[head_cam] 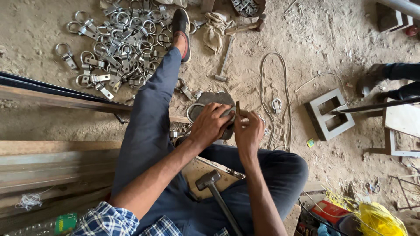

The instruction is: The person assembles small metal components by fitting metal rings and plates into a larger metal fixture and securing them with a hammer.

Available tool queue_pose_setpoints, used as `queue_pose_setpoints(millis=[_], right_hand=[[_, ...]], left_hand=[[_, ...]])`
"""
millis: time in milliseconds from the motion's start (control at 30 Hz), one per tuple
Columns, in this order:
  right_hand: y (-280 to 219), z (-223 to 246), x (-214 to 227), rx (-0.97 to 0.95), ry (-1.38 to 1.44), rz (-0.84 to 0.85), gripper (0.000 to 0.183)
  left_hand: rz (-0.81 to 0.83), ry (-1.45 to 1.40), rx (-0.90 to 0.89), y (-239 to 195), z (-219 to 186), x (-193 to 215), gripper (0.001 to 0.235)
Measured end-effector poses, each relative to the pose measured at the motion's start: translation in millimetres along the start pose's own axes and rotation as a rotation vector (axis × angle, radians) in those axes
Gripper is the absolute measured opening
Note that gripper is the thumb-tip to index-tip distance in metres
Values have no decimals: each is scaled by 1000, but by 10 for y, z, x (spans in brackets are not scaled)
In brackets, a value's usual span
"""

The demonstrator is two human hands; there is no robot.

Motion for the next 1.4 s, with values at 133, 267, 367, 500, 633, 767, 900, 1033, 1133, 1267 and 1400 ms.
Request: queue_pose_setpoints(millis=[133,267,367,500,633,767,900,1033,1133,1267,1400], right_hand=[[-175,-1,60,-17,-46,-6,14],[-15,58,19,109,-154,-103,12],[37,-12,-3,16,16,24,16],[-111,11,77,-28,-3,-10,17],[32,37,28,16,-137,-13,15],[85,-33,-12,-23,-58,51,18],[-257,-127,126,-10,-22,74,18],[-616,-359,267,-221,232,41,20],[-739,-624,245,-314,571,-49,11],[-650,-1044,116,-403,637,-167,8],[-550,-1225,-52,-606,814,-150,15]], left_hand=[[-11,46,-30,1,12,-19,23],[-27,52,-48,3,-28,15,30],[-19,-29,-14,-13,-25,33,30],[-46,74,-53,10,16,-63,28],[-23,30,-46,-25,64,-80,29],[-59,10,-60,-9,-22,-13,31],[-64,12,-27,-24,-49,48,27],[-76,34,-49,2,-47,35,28],[-89,-9,-57,-12,-46,38,28],[-141,19,-88,-41,-29,80,46],[-106,57,-65,-66,-5,32,47]])
Point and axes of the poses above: each hand's wrist, its own y-axis towards the middle knuckle, its own x-axis out of the back of the hand, z = x × y, the point moved 3 cm from there along y, towards the middle knuckle, and after that the axes turned 13 degrees about -y, right-handed, at the moved point
